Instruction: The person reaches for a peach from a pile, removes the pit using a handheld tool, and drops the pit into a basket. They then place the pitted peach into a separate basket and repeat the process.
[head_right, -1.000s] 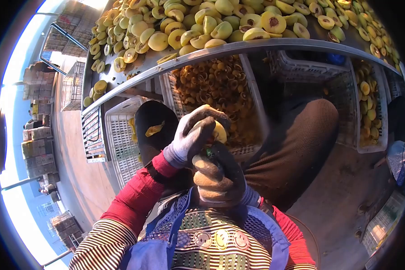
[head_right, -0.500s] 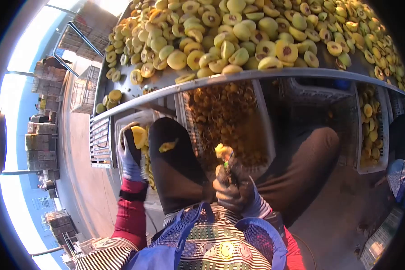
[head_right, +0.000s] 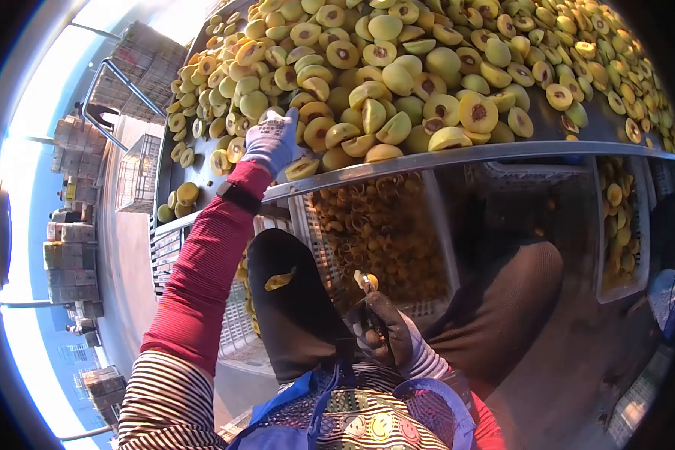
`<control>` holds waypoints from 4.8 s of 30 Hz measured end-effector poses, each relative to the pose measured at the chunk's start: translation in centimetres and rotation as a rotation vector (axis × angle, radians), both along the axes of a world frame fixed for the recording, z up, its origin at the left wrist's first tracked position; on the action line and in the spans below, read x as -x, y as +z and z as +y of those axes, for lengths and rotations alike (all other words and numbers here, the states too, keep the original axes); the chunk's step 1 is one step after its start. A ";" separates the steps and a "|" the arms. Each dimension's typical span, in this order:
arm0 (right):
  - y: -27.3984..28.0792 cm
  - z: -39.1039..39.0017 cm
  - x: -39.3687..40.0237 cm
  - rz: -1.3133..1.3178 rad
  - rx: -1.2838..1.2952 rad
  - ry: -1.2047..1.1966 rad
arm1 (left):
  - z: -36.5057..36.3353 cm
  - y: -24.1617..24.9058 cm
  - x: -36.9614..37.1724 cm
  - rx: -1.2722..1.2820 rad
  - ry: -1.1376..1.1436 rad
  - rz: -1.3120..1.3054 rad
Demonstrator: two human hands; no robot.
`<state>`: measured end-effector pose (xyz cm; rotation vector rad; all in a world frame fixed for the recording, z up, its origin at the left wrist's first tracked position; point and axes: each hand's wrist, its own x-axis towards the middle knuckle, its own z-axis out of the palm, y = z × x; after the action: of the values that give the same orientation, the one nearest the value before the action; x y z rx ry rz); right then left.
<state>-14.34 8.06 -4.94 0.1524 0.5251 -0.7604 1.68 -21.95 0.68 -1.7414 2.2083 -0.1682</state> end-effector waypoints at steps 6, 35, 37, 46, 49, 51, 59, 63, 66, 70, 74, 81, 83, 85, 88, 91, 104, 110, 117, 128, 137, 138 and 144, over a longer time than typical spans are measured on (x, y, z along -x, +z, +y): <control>3.4 -1.3 1.1 -0.264 0.233 -0.105 | 5.5 -0.1 -3.0 -0.011 -0.201 1.060; 1.8 2.1 -2.2 1.512 1.023 -0.172 | 25.5 -2.1 2.9 -0.146 0.382 1.923; 1.2 2.8 -2.5 1.468 0.998 -0.153 | 25.9 -2.2 3.0 -0.148 0.388 1.938; 3.9 3.4 -0.8 0.901 0.685 -0.040 | 25.8 -0.9 3.7 -0.373 0.253 1.895; 4.5 3.4 -0.4 -0.209 0.124 -0.063 | 25.0 -0.6 3.1 -0.580 0.184 1.832; 4.1 3.1 -0.5 -0.330 0.100 -0.014 | 25.1 -0.5 3.0 -0.652 0.234 1.848; 1.2 1.9 -1.4 -0.899 0.208 -0.148 | 27.6 -5.4 2.1 -0.108 0.472 1.927; 0.5 2.1 -1.4 -0.685 -0.106 -0.168 | 23.3 -1.2 -9.2 0.298 0.551 1.965; 0.4 1.7 -1.4 -0.747 0.163 0.017 | 18.9 -0.2 -16.4 0.263 0.291 0.531; -0.7 0.8 -2.0 -0.520 0.064 0.010 | 10.1 2.1 -10.0 0.223 0.173 0.769; -0.5 -0.3 -1.4 -0.308 0.046 0.003 | -0.5 -0.7 -5.1 0.139 0.166 0.392; 0.5 -1.5 -0.2 -0.128 0.009 -0.077 | -0.8 -0.8 -5.0 0.018 0.039 0.812; 1.5 -2.1 0.1 -0.111 0.041 -0.087 | 4.5 -0.2 -3.8 -0.132 -0.057 1.290; 3.1 -3.0 0.6 -0.364 0.295 -0.125 | 11.2 2.1 -1.0 -0.236 -0.116 1.411; 3.8 -5.4 -0.7 0.590 0.658 -0.228 | 17.7 1.0 0.6 -0.183 0.068 1.442; 3.1 -4.2 -1.5 0.780 0.673 -0.351 | 19.8 -0.8 0.4 -0.298 0.380 1.697; 2.2 0.2 -2.0 1.157 0.917 -0.252 | 24.0 -0.3 3.1 -0.324 0.566 1.980; -1.7 2.8 -1.8 1.584 1.437 -0.345 | 24.8 -1.1 2.8 -0.436 0.458 1.961; 3.7 1.9 -0.6 0.018 0.126 -0.009 | 23.2 -5.1 1.4 -0.679 0.234 1.831; 2.3 0.5 -2.1 -0.153 0.043 -0.039 | 22.8 -8.8 0.5 -0.498 0.124 1.684; 1.6 0.8 -2.5 -0.066 0.032 -0.039 | 25.1 -13.2 -0.9 -0.119 0.704 2.061; 1.4 0.7 -2.5 -0.059 0.031 -0.041 | 24.7 -7.0 -3.3 0.142 0.508 2.000; 0.9 0.2 -2.2 -0.025 0.022 -0.046 | 17.8 2.9 -14.4 0.239 0.395 0.227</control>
<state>-12.17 8.27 -4.07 0.1539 0.4907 -0.8083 16.11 -4.15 3.60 -2.3949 2.0000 -0.1517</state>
